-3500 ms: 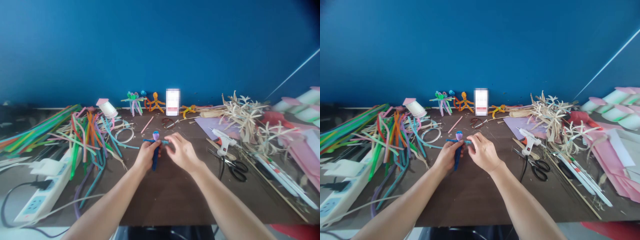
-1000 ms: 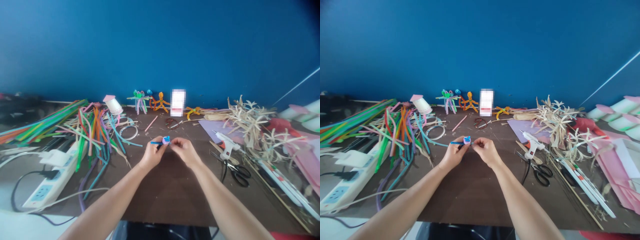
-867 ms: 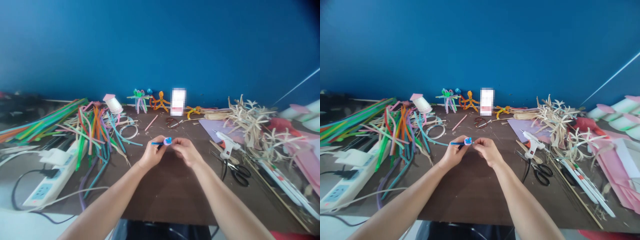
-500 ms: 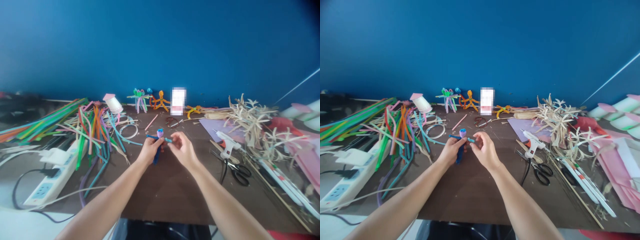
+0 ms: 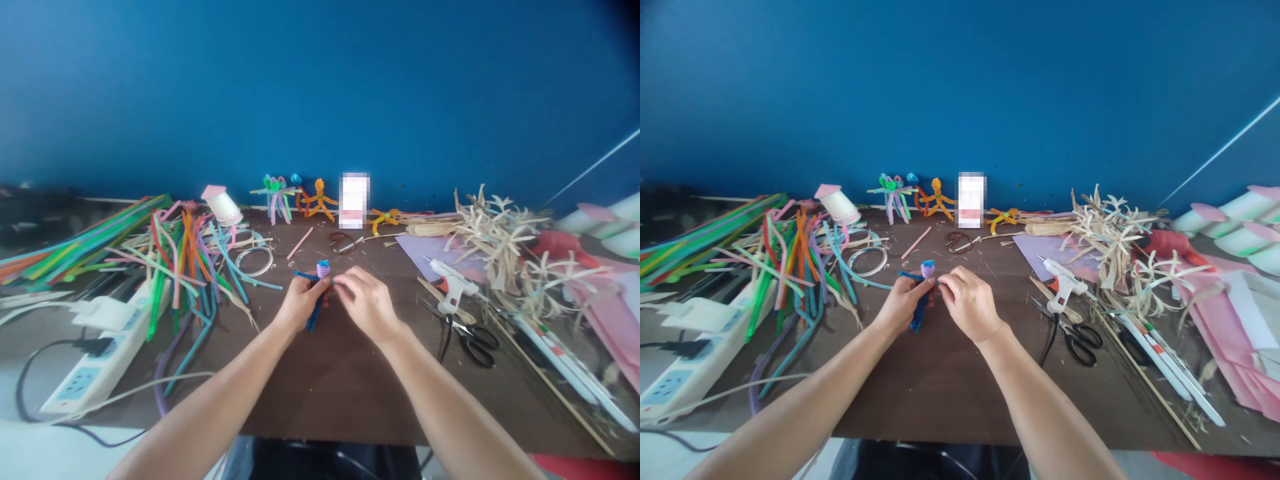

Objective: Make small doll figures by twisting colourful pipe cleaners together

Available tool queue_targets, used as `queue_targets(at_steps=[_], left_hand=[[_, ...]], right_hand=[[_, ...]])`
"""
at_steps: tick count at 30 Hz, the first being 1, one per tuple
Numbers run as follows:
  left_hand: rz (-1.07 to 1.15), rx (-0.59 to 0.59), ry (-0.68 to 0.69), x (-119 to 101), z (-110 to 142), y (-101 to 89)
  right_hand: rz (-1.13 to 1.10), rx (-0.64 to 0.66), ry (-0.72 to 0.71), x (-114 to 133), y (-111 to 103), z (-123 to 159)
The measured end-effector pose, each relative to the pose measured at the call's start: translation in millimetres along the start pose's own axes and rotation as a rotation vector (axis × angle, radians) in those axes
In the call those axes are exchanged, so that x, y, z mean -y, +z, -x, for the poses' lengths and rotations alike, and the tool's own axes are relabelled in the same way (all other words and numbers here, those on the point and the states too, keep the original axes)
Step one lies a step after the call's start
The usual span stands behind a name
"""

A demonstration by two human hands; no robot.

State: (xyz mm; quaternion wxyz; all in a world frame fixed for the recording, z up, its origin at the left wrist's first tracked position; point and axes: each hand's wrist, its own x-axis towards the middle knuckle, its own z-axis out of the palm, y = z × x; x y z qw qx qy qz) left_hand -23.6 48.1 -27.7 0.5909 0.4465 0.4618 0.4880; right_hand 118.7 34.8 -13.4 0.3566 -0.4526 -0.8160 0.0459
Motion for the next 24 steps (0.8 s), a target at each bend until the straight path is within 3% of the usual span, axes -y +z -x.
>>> queue_targets(at_steps=[7,16,21,24], left_hand=[[-0.127,0.024,0.118,-2,2,-0.6],[-0.49,0.151,0.439,-12,3,-7.3],[-0.425,0.189,0.385,-11,1,-6.4],[-0.306,0.151,0.189,-8,0,-5.4]], right_hand=[[0.083,0.063,-0.006,-1,-1,-1],[-0.158,0.163,0.138,-7,-5,-3],[-0.437,0.229,0.267,-8,-3,-4],[-0.712,0.247,0.447,-10,0,-5]])
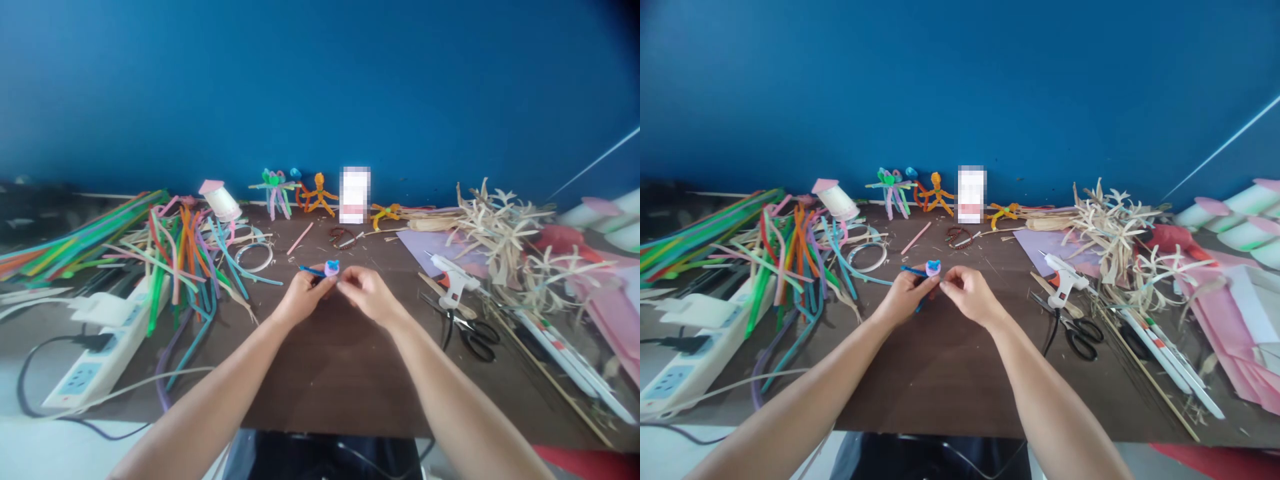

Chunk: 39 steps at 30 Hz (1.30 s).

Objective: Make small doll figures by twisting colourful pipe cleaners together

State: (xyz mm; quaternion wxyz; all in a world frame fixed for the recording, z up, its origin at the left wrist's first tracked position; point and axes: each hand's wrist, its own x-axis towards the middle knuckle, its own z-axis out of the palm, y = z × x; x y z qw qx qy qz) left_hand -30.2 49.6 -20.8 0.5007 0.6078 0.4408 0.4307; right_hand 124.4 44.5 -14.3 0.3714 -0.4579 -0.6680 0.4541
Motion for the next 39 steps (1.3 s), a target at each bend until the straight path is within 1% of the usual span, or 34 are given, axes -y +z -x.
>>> queue_targets(at_steps=[2,4,7,9,12,15,17,19,24,28,30,34,39], left_hand=[[0.121,-0.025,-0.167,1,-1,0.8],[0.253,-0.028,-0.286,2,-2,1.0],[0.416,-0.005,-0.373,2,-2,0.1],[0.478,0.0,-0.407,3,-2,-0.5],[0.504,0.005,-0.419,5,-2,-0.3],[0.509,0.06,-0.422,6,0,0.7],[0.513,0.086,-0.431,5,1,1.4],[0.511,0.073,-0.433,4,1,1.9],[0.51,0.051,-0.395,4,0,2.8],[0.536,0.047,-0.381,10,-2,3.9],[0.551,0.051,-0.372,12,-3,4.6],[0.587,0.054,-0.395,12,-4,5.5],[0.678,0.015,-0.451,8,-4,4.5]], right_hand=[[-0.196,0.029,0.118,-3,-1,-2],[-0.343,0.026,0.206,-6,-2,-5],[-0.452,-0.065,0.249,-9,-4,-7],[-0.448,-0.11,0.239,-10,-4,-7],[-0.346,-0.088,0.22,-10,-2,-7],[-0.249,-0.055,0.21,-9,-1,-6],[-0.236,-0.046,0.209,-8,-1,-6],[-0.245,-0.031,0.218,-8,-1,-6],[-0.354,0.05,0.292,-9,-2,-5],[-0.531,0.069,0.357,-9,0,-5],[-0.583,0.072,0.38,-8,2,-5],[-0.569,0.011,0.371,-8,5,-6],[-0.45,-0.137,0.318,-11,7,-8]])
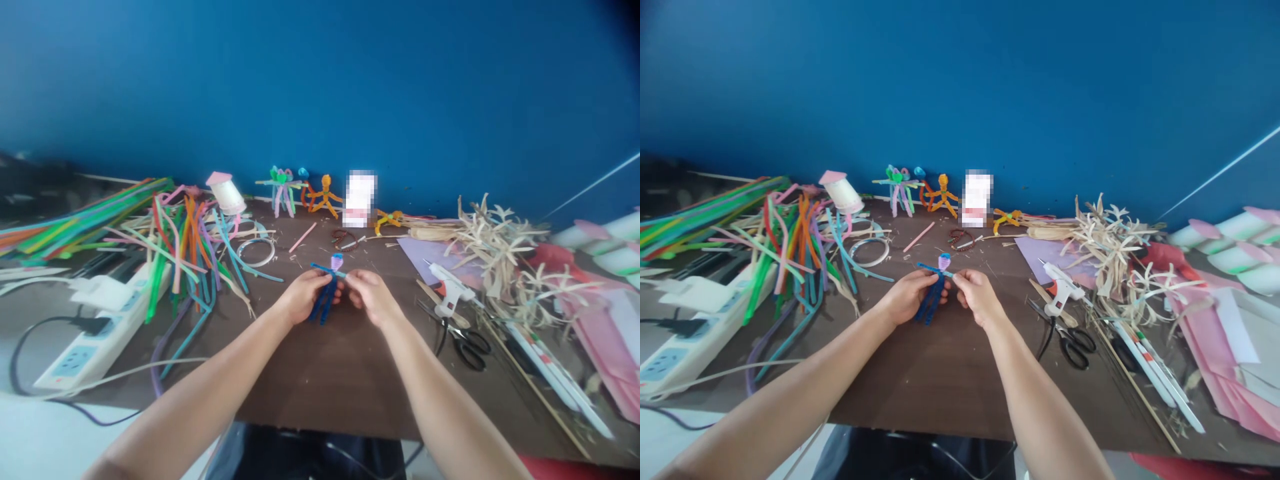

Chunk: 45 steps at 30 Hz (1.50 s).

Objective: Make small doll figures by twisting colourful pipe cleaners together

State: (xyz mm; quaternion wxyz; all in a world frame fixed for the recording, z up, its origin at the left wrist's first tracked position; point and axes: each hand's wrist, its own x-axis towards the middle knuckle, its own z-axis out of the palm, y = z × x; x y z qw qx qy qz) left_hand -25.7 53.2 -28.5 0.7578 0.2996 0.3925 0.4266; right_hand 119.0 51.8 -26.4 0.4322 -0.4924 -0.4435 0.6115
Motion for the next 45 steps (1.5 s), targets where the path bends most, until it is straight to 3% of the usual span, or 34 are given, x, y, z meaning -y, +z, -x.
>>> queue_targets(at_steps=[5,11,16,18,21,25,28,34,40,45], left_hand=[[0.054,-0.032,0.003,-1,-3,-1.5],[0.059,-0.05,-0.004,4,-4,-2.4],[0.131,0.029,-0.015,3,-1,0.6],[0.183,0.053,0.036,3,0,1.4],[0.145,0.026,0.222,4,-1,1.3],[-0.177,-0.105,0.516,8,-2,-1.8],[-0.376,-0.151,0.586,9,-2,-4.9],[-0.379,-0.142,0.549,10,-1,-3.2],[-0.006,-0.161,0.462,10,-2,1.0],[0.048,0.13,0.294,5,-6,-2.1]], right_hand=[[0.106,-0.063,-0.073,-2,0,-1],[0.41,-0.136,-0.29,-5,1,-1],[0.353,-0.145,-0.255,-5,1,-2],[0.325,-0.254,-0.262,-5,0,-3],[0.361,-0.372,-0.369,-5,0,-3],[0.323,-0.162,-0.331,-6,7,1],[0.229,-0.047,-0.207,-8,11,3],[0.278,0.135,-0.128,-3,13,4],[0.271,0.029,-0.139,-6,12,1],[0.259,0.069,-0.169,-9,11,1]])
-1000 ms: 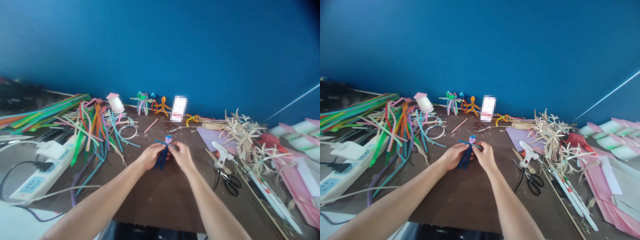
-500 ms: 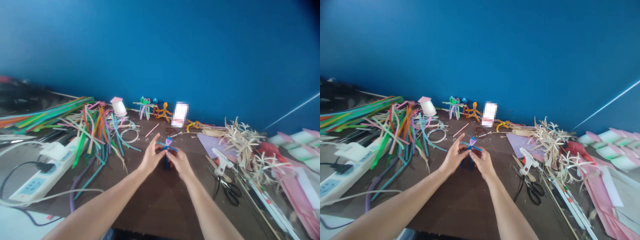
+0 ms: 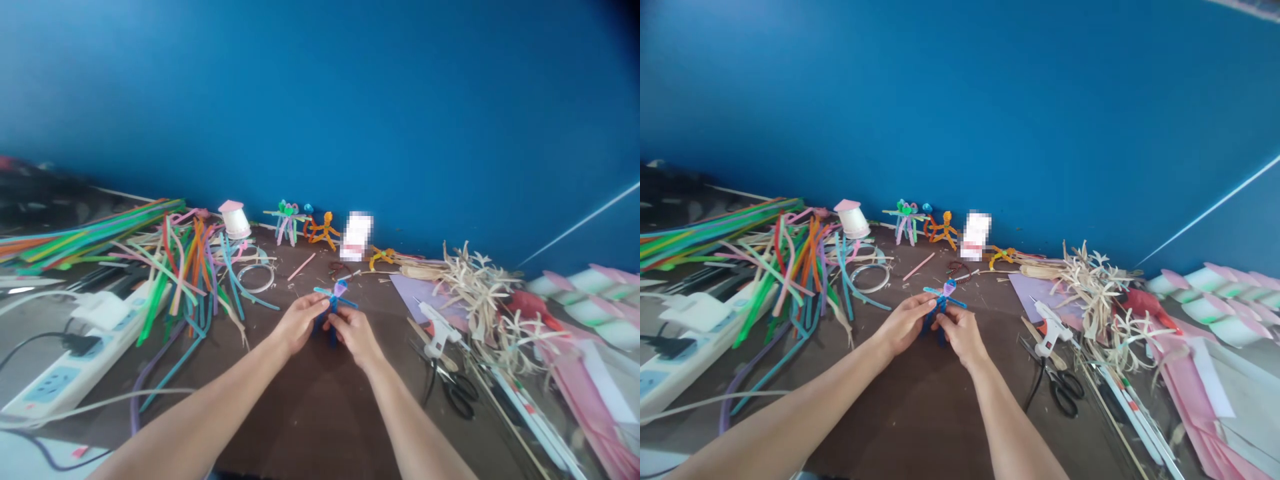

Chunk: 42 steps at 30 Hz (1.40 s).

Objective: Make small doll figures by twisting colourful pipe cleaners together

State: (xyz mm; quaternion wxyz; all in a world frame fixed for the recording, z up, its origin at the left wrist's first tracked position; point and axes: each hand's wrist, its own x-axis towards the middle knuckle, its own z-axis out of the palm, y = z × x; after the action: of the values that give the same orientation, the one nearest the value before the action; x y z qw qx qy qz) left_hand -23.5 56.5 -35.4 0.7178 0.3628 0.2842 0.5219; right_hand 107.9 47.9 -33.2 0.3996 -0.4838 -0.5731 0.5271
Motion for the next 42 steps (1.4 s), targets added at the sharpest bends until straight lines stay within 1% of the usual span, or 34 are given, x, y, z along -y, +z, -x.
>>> queue_targets(at_steps=[1,2,5,10,13,16,19,21,24,28,34,38,42], left_hand=[[-0.009,0.021,-0.016,0,0,-0.4],[-0.02,0.017,-0.025,0,0,-0.7],[-0.039,-0.036,-0.046,1,0,-0.4],[-0.02,-0.102,-0.046,7,-2,0.6],[-0.014,-0.149,-0.031,11,-4,-0.1],[0.04,-0.173,-0.027,12,-5,-1.3],[0.116,-0.146,-0.067,8,-5,-2.2],[0.151,-0.132,-0.091,4,-5,-2.6],[0.174,-0.137,-0.101,1,-6,-2.8],[0.207,-0.147,-0.078,2,-7,-1.8],[0.17,-0.077,-0.098,0,-5,0.6],[0.14,-0.074,-0.075,-5,-4,1.4],[0.199,-0.054,-0.114,-5,-5,1.1]], right_hand=[[0.005,0.02,0.0,1,0,0],[0.01,0.041,0.002,1,0,1],[0.027,0.09,0.014,3,-1,2],[0.055,0.109,0.019,4,1,2],[0.052,0.063,0.042,2,2,2],[0.028,-0.047,0.074,-2,2,0],[-0.007,-0.143,0.083,-6,-1,-4],[-0.025,-0.172,0.077,-8,-2,-5],[-0.038,-0.169,0.062,-10,-3,-6],[-0.058,-0.164,0.045,-10,-3,-5],[-0.112,-0.206,0.018,-12,-3,-6],[-0.163,-0.206,0.036,-12,-3,-6],[-0.246,-0.213,0.065,-11,-3,-7]])
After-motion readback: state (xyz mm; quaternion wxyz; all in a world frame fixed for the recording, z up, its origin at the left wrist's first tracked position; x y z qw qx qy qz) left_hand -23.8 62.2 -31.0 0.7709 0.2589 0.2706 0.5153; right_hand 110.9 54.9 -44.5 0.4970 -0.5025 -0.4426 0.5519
